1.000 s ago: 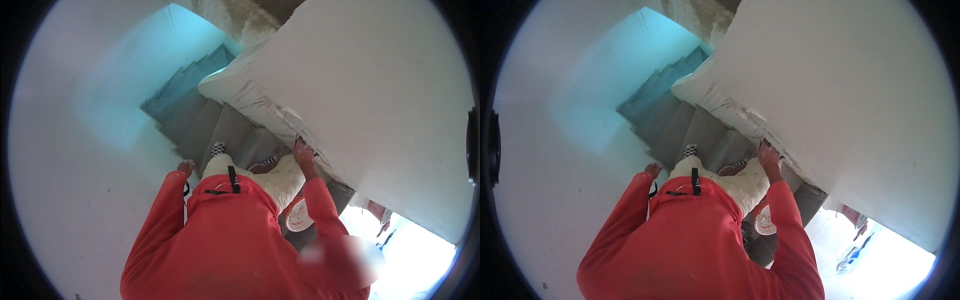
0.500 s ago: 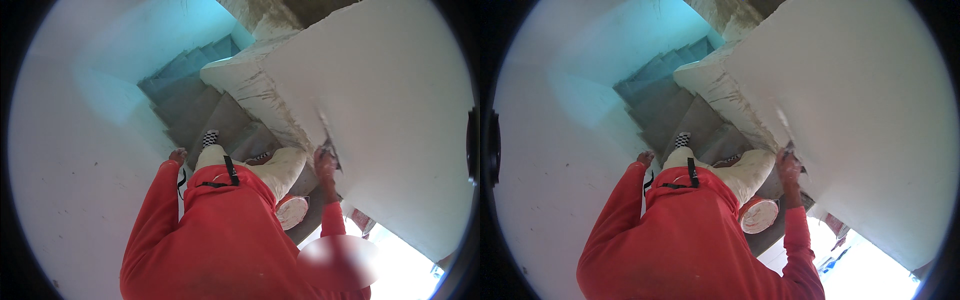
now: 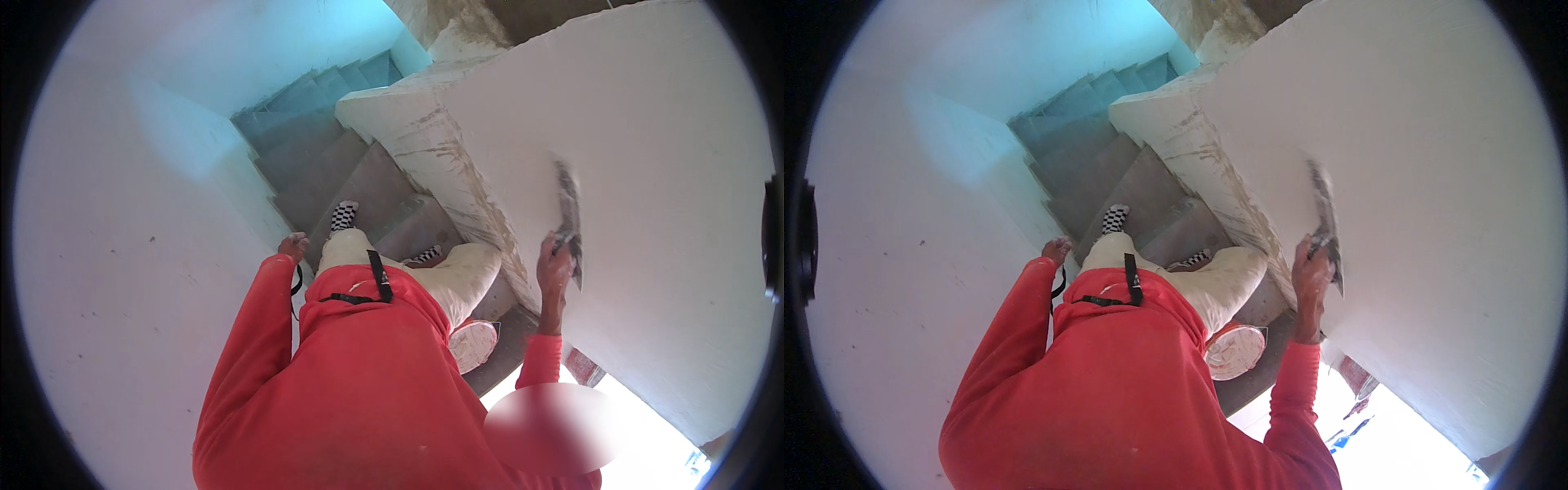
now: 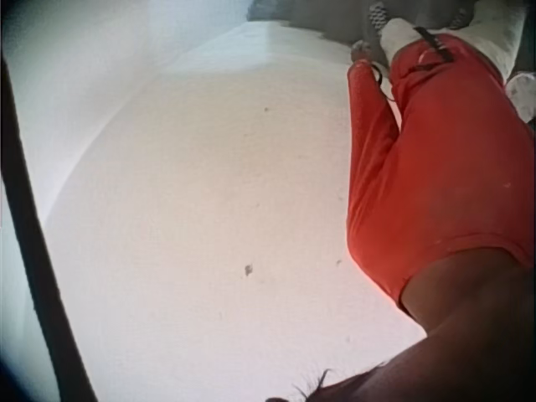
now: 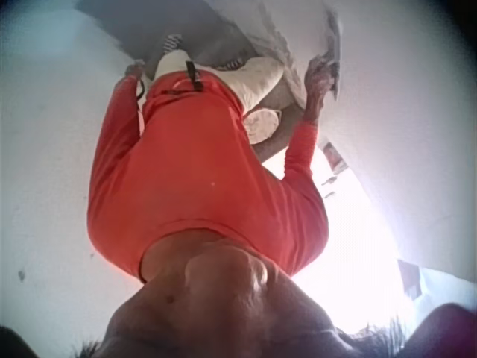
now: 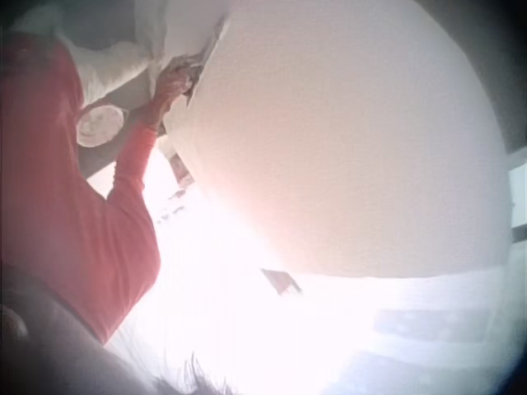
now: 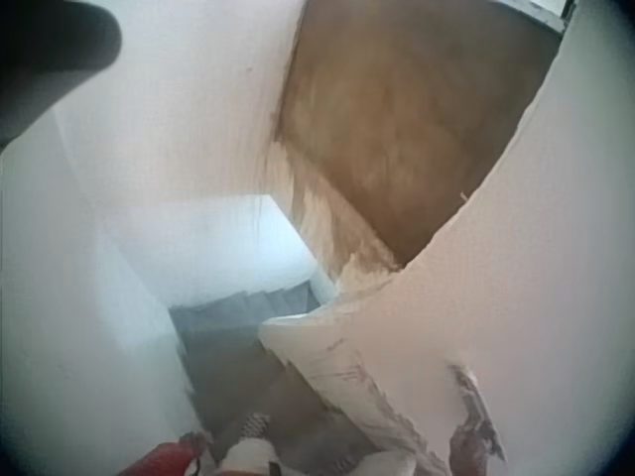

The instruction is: The person applies plaster to a curved wall surface using a rectangular trowel, smoothing the white material across the surface and refilling the tool from a bucket on the step.

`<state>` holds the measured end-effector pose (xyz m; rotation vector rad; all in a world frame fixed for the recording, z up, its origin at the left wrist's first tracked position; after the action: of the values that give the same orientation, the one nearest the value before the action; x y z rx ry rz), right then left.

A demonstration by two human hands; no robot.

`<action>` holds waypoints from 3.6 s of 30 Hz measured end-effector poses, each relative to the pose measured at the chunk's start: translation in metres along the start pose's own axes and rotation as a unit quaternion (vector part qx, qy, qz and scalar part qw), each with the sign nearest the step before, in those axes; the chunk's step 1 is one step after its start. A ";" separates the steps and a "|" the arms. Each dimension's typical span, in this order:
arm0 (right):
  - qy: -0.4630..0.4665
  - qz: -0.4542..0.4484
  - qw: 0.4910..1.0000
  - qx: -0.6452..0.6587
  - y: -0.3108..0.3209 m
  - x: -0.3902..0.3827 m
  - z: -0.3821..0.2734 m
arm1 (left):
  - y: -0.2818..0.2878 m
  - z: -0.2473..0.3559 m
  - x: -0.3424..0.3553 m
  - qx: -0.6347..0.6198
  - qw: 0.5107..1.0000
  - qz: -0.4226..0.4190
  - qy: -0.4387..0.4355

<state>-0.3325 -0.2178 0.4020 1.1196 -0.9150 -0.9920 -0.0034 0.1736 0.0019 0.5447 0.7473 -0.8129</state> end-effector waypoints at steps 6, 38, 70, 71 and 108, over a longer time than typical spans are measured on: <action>0.092 -0.100 0.989 -0.060 -0.065 -0.017 -0.007 | -0.001 -0.016 0.000 -0.030 0.999 0.014 -0.028; 0.194 -0.069 0.978 -0.032 -0.179 0.057 -0.155 | 0.023 -0.032 -0.010 -0.039 0.998 0.053 -0.004; 0.102 0.002 0.995 0.001 -0.038 0.045 -0.124 | 0.034 -0.041 -0.014 -0.061 0.996 0.061 0.025; 0.078 -0.006 0.996 0.045 -0.022 0.044 -0.132 | 0.032 -0.053 -0.010 -0.081 0.994 0.072 0.015; 0.137 0.037 0.990 -0.001 -0.038 0.079 -0.147 | 0.035 -0.031 -0.041 -0.082 0.994 0.071 0.019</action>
<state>-0.1768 -0.2576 0.3424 1.1787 -0.7282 -0.7549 -0.0062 0.2329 0.0191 0.4612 0.7938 -0.6046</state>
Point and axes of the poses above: each hand's wrist, its own x-axis towards the middle knuckle, its own y-axis out of the back of the hand, z = x × y, the point moved 3 cm from there along x, towards the middle knuckle, and after that the axes turned 15 degrees about -x, right-handed, at the moved point
